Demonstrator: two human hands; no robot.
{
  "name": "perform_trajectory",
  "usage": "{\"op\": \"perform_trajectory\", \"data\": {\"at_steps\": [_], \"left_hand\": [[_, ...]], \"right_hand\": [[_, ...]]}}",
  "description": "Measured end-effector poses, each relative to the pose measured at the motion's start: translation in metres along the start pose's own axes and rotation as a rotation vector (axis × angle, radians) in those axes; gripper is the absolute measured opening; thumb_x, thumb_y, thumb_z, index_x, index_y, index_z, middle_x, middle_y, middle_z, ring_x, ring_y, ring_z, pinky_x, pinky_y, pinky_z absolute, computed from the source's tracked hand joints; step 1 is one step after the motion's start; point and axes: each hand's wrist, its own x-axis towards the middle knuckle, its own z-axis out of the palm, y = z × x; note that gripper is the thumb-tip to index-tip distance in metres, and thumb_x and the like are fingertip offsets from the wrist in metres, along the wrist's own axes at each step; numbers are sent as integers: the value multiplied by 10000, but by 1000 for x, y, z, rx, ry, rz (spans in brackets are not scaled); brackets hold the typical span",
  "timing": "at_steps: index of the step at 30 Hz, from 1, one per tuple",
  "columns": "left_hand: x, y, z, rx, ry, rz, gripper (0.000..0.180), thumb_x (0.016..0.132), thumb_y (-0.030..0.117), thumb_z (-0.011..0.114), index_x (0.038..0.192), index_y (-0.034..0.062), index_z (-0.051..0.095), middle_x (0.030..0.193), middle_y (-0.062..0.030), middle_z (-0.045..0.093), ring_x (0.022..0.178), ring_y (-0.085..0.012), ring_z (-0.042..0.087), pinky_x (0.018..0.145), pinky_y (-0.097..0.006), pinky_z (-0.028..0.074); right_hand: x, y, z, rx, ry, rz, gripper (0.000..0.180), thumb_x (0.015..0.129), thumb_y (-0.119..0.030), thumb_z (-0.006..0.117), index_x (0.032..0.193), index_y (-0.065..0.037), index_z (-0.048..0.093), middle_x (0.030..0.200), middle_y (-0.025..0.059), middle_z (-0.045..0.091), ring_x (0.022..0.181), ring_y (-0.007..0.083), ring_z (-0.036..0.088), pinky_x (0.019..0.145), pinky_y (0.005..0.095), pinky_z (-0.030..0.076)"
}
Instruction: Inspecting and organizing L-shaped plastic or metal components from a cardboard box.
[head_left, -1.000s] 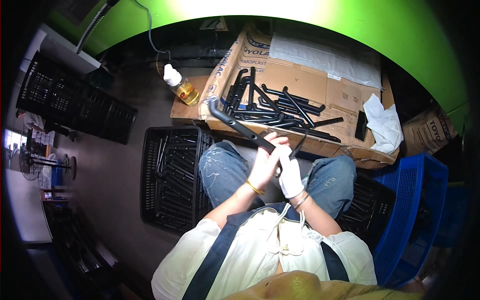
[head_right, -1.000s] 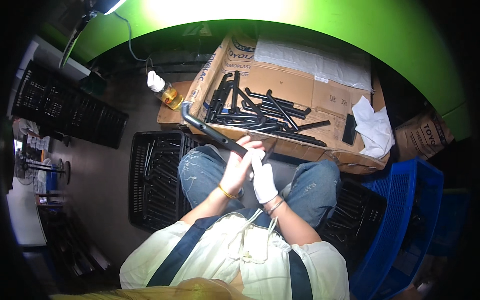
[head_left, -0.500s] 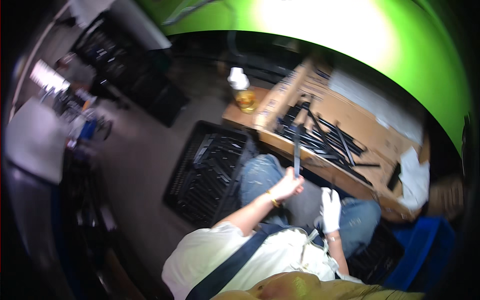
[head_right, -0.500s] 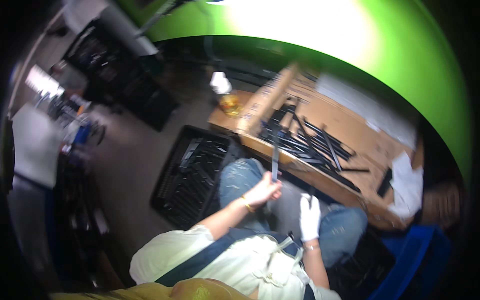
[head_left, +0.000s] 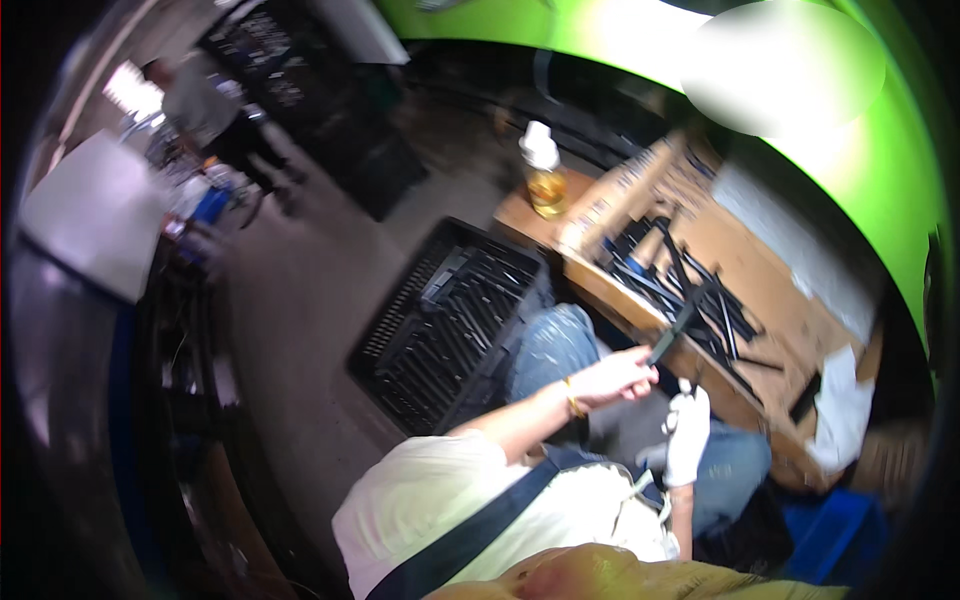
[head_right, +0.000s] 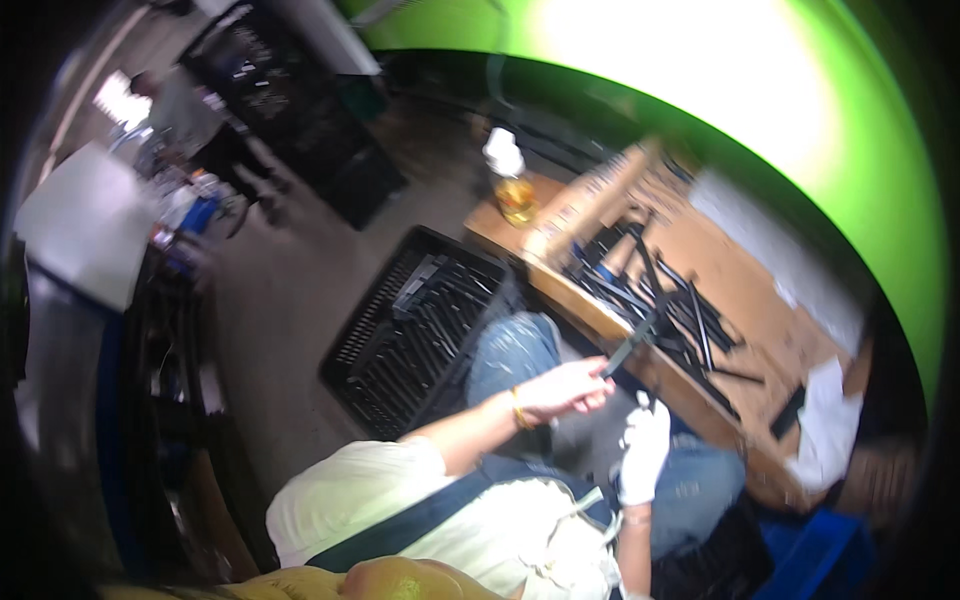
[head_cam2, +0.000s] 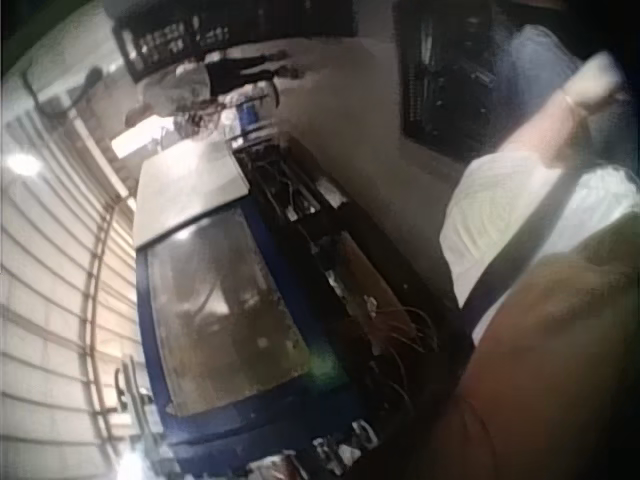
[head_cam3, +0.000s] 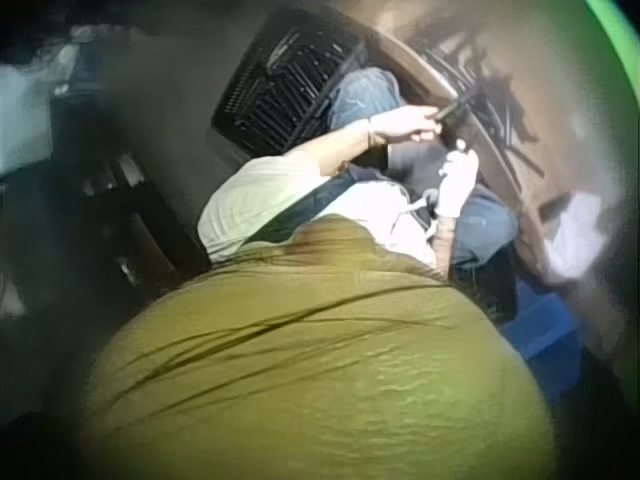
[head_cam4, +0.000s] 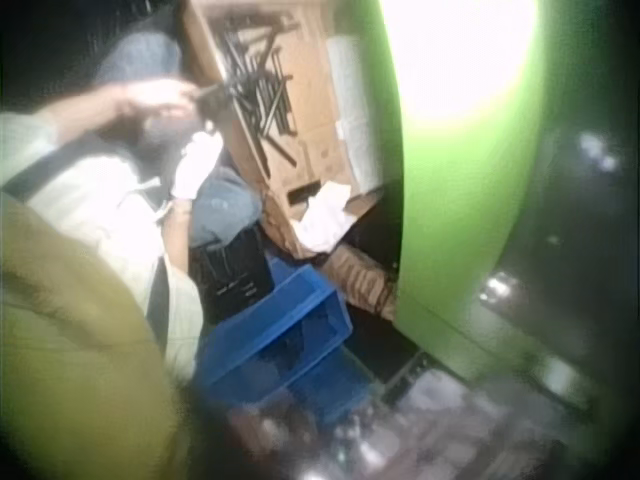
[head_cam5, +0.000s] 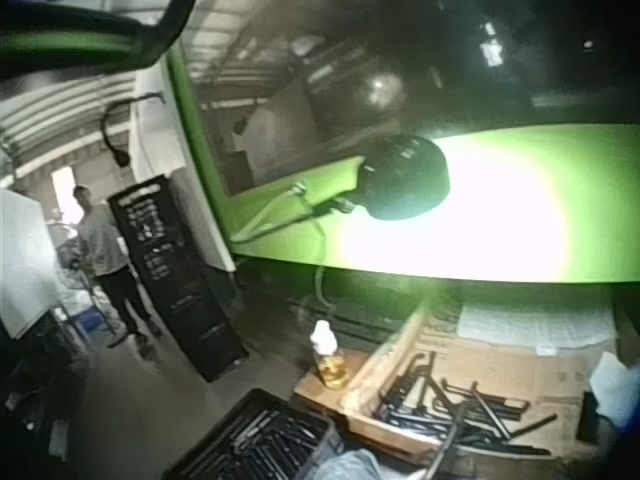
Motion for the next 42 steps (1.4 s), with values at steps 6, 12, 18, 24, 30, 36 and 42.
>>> {"op": "perform_trajectory", "data": {"at_steps": [6, 12, 18, 24, 30, 36, 42], "left_hand": [[-20, 28, 8, -142, 12, 44, 303, 1029, 267, 487, 1199, 16, 509, 803, 0, 485, 616, -42, 371, 524, -166, 307], [-19, 24, 23, -21, 69, 31, 522, 1066, 411, 348, 1448, 67, 439, 706, 12, 486, 541, -33, 347, 472, -171, 296], [-30, 27, 41, 103, 193, 18, 579, 1074, 462, 239, 1424, 75, 490, 631, 45, 454, 514, -19, 349, 476, -160, 301], [-31, 27, 42, 186, 116, 60, 602, 1076, 462, 216, 1415, 53, 498, 619, 66, 437, 519, -7, 337, 484, -163, 300], [-31, 21, 35, 172, 136, 51, 595, 1078, 451, 216, 1410, 48, 503, 621, 68, 437, 523, -8, 337, 485, -167, 303], [-33, 27, 39, 272, 132, 88, 599, 1078, 455, 219, 1405, 46, 509, 623, 70, 434, 526, -8, 338, 486, -169, 307], [-36, 29, 38, 257, 132, 40, 654, 1068, 490, 225, 1379, -10, 510, 665, 58, 485, 548, 5, 342, 488, -156, 276]], "right_hand": [[-14, -50, 19, -460, -241, -146, 273, 959, -37, 493, 1211, 0, 592, 842, 12, 588, 713, 80, 547, 641, 228, 465], [-27, -77, 31, -873, -215, -311, 175, 955, -129, 529, 1070, -34, 620, 846, 146, 655, 717, 313, 655, 656, 370, 521], [-30, -77, 40, -1042, -231, -478, 128, 951, -209, 554, 954, -93, 609, 786, 128, 649, 696, 334, 663, 614, 412, 527], [-27, -76, 45, -1115, -261, -507, 116, 940, -207, 564, 912, -96, 584, 761, 123, 642, 667, 323, 660, 576, 414, 521], [-26, -78, 49, -1103, -294, -424, 107, 942, -167, 573, 937, -73, 624, 799, 145, 647, 718, 348, 660, 608, 408, 516], [-25, -74, 46, -1162, -298, -505, 129, 947, -221, 540, 912, -107, 588, 771, 112, 655, 666, 319, 666, 578, 418, 529], [-23, -84, 46, -1152, -389, -399, 149, 943, -204, 557, 933, -93, 656, 807, 134, 671, 711, 336, 658, 628, 408, 523]]}}
